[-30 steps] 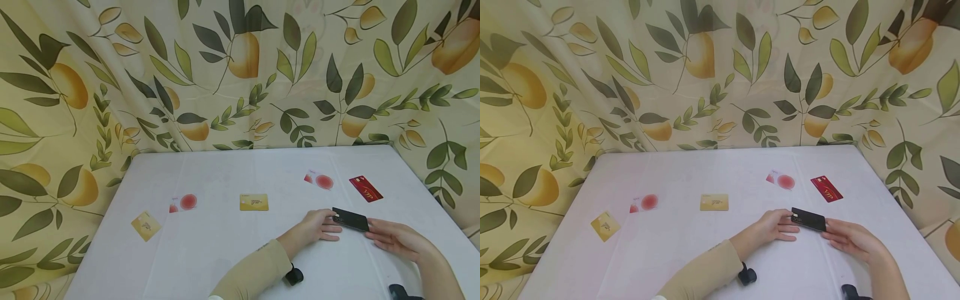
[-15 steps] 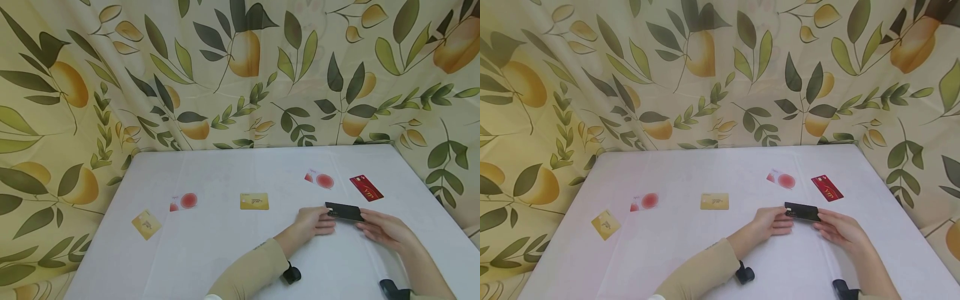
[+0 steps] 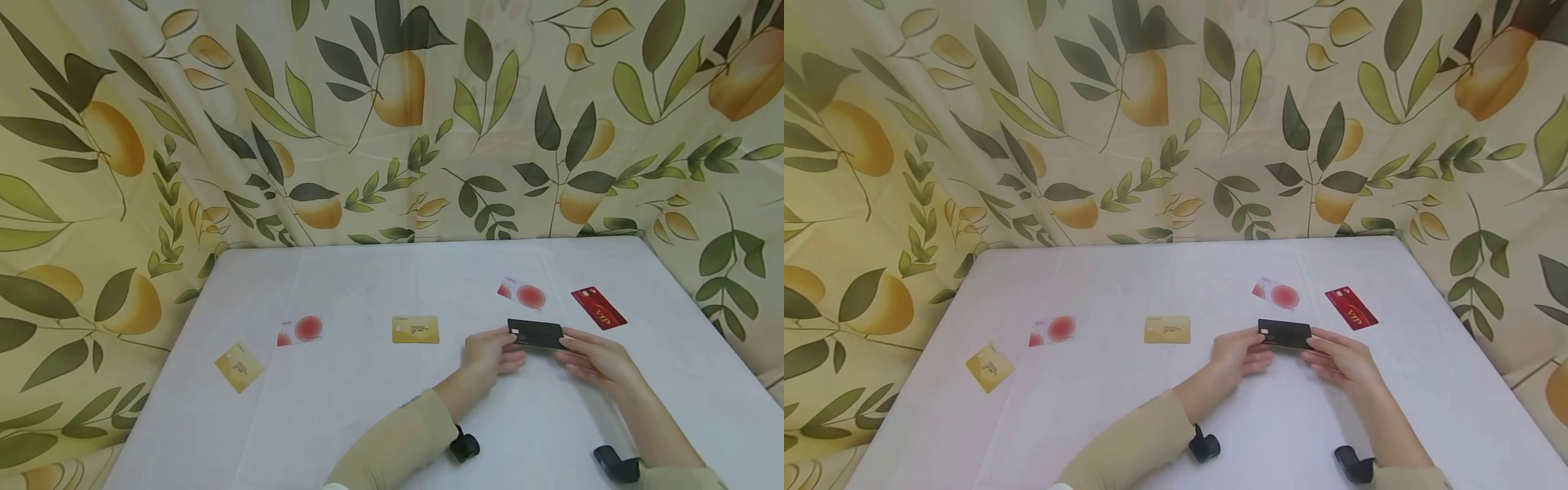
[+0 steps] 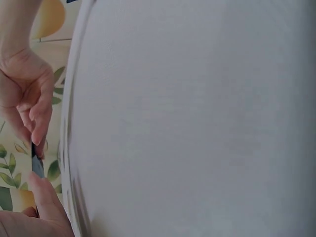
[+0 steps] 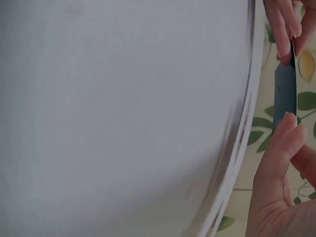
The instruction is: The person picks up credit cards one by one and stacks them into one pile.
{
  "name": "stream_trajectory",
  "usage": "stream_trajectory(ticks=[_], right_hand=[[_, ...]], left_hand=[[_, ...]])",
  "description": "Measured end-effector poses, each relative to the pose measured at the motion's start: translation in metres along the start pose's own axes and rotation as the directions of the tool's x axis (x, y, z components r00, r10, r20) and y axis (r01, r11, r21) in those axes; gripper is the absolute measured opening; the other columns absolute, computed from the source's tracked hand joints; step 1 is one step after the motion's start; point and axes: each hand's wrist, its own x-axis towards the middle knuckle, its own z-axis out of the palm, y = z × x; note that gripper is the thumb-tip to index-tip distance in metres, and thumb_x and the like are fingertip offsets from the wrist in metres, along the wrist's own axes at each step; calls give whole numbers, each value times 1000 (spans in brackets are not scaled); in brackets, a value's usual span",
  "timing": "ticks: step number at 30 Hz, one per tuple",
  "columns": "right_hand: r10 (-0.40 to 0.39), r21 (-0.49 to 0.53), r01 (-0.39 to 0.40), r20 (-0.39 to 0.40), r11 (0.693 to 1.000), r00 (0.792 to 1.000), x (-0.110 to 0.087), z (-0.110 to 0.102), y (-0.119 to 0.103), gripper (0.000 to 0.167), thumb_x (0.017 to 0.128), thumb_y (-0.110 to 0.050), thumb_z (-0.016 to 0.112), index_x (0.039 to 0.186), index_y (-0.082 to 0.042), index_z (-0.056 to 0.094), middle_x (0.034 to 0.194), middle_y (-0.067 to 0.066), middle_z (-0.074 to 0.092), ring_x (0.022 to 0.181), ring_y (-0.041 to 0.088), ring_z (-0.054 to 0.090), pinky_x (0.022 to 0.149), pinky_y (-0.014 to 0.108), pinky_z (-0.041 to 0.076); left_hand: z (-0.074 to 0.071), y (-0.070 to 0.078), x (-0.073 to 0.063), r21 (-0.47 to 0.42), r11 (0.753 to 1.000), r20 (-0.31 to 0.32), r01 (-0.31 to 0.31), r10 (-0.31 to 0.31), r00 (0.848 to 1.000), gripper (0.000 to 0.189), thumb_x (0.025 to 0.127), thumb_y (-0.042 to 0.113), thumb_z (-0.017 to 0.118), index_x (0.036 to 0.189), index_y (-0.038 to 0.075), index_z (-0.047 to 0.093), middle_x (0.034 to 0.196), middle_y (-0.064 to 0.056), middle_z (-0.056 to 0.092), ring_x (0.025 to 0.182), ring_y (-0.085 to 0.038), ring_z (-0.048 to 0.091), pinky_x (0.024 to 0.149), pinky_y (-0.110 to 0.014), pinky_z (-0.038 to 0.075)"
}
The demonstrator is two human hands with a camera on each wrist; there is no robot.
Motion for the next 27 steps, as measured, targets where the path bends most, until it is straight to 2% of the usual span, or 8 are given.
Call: stream_trajectory(ticks=[4, 20, 27], right_hand=[[-5, -9, 5, 5, 1000, 1000, 2, 14, -3, 75, 89, -30, 58, 145, -4, 15, 79, -13, 65, 77, 8, 67, 71, 21, 54], [-33, 28, 32, 29, 999, 999, 6, 69, -13, 63, 92, -22, 55, 144, -4, 24, 80, -10, 66, 73, 8, 67, 64, 19, 53], [-60, 25, 59, 33, 998, 998, 12, 90, -14, 61, 91, -20, 57, 142, -4, 29, 79, -8, 68, 71, 8, 67, 62, 18, 54]], left_hand=[[-9, 6, 2, -2, 1000, -23, -17, 17, 1000, 22, 81, -3, 62, 102, 1, 67, 83, -11, 68, 69, -28, 67, 60, -39, 57], [-56, 35, 5, 40, 999, -40, -22, 23, 999, 24, 82, 0, 63, 106, 3, 65, 84, -10, 67, 71, -24, 68, 62, -34, 57], [-77, 44, 6, 29, 999, -11, -44, 44, 999, 32, 82, -1, 61, 114, 0, 61, 91, -13, 66, 75, -25, 68, 66, -35, 57]])
